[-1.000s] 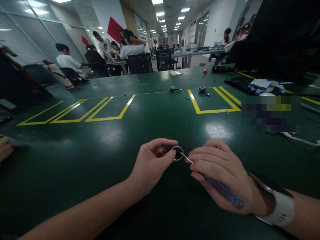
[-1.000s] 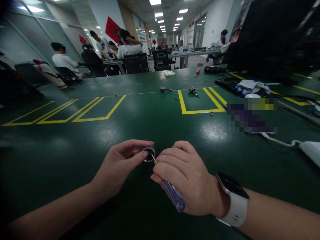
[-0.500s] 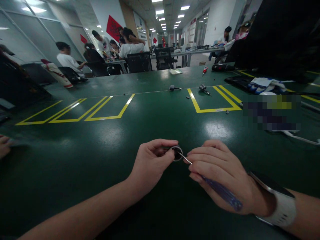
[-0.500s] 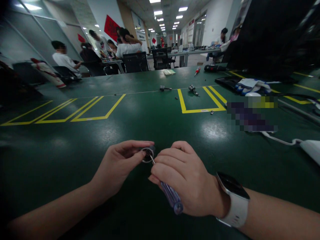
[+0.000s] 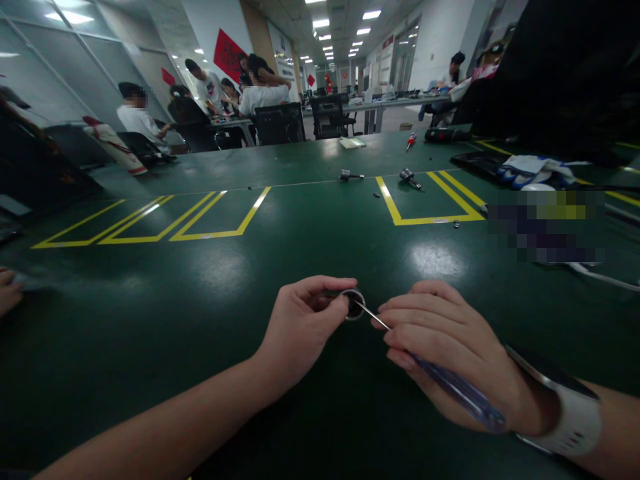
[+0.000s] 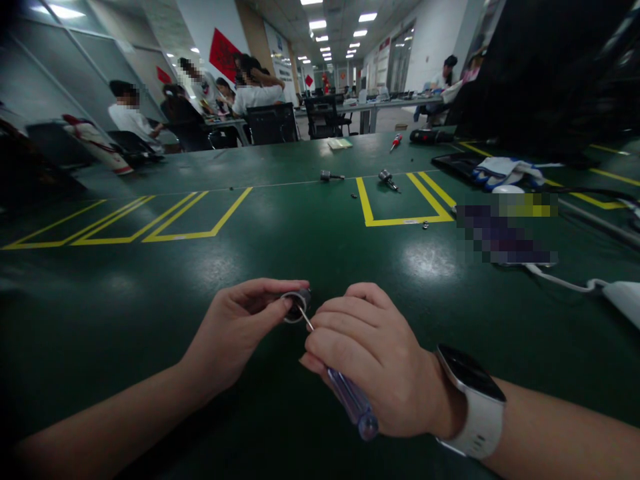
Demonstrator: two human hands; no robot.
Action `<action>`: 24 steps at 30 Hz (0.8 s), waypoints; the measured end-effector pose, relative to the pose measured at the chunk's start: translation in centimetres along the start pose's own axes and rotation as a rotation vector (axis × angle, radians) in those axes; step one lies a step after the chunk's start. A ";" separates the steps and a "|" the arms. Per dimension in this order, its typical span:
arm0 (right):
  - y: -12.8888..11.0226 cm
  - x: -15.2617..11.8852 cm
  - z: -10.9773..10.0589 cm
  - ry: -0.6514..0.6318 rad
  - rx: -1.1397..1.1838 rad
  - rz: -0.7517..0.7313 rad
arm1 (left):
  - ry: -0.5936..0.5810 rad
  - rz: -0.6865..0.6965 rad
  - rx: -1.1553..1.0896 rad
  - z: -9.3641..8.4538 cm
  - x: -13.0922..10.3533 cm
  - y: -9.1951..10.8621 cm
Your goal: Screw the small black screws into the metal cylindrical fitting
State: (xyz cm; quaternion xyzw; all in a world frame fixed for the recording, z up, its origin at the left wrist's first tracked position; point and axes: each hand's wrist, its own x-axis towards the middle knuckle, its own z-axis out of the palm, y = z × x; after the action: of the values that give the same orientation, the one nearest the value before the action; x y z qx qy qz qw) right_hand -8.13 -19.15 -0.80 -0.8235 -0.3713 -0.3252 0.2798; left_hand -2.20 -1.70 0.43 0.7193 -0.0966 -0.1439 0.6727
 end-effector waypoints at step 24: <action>0.0 0.2 0.0 -0.024 -0.026 -0.007 | 0.028 0.022 0.025 0.0 0.2 -0.2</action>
State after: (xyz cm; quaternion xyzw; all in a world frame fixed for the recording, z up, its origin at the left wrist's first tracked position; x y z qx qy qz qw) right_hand -8.03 -19.03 -0.64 -0.8295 -0.3733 -0.3212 0.2633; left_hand -1.99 -1.79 0.16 0.7284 -0.0968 -0.1252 0.6666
